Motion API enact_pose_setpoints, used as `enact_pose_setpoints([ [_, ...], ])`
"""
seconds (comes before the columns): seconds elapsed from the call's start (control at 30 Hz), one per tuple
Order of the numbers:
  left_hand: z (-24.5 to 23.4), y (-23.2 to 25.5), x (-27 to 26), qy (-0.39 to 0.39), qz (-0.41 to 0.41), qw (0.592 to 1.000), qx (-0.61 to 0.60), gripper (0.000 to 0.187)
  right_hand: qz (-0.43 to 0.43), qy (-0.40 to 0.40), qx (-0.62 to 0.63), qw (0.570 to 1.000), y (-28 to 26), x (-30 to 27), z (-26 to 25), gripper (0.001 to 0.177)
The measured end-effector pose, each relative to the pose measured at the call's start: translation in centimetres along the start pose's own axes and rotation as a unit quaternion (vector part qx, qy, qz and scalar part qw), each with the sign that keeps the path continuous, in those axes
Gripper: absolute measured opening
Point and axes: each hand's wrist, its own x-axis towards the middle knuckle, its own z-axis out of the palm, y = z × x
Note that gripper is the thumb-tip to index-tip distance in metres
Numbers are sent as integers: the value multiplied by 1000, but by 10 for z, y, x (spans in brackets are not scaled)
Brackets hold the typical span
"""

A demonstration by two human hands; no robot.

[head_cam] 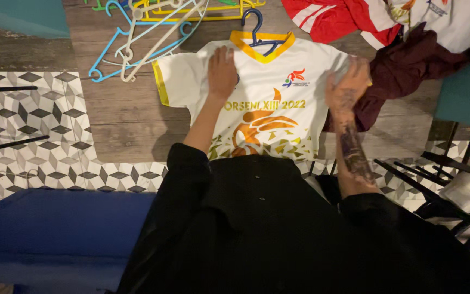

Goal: The person picks up a white t-shirt with a yellow graphic, places a hanger inside it, and hangs it on a clothing rack. Then the person picks up a maroon t-shirt, places a hanger inside it, and hangs it on the same rack.

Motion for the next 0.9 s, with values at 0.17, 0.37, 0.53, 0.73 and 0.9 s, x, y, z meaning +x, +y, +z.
enact_pose_setpoints([
  [0.17, 7, 22, -21, 10, 36, 999, 38, 56, 36, -165, 88, 982, -24, -23, 18, 92],
  [0.37, 18, 8, -4, -21, -30, 999, 3, 59, 52, -164, 58, 983, -33, -38, 21, 92],
  [0.53, 24, -4, 21, -114, -26, 992, 46, 35, 101, -165, 84, 977, -42, -39, 19, 88],
  [0.73, 15, -14, 44, -22, -11, 999, 42, 41, 17, -115, -25, 993, -39, -40, 19, 85],
  [0.9, 0, -3, 41, -32, -188, 981, -26, 44, 27, -128, 23, 991, -35, -27, 16, 87],
])
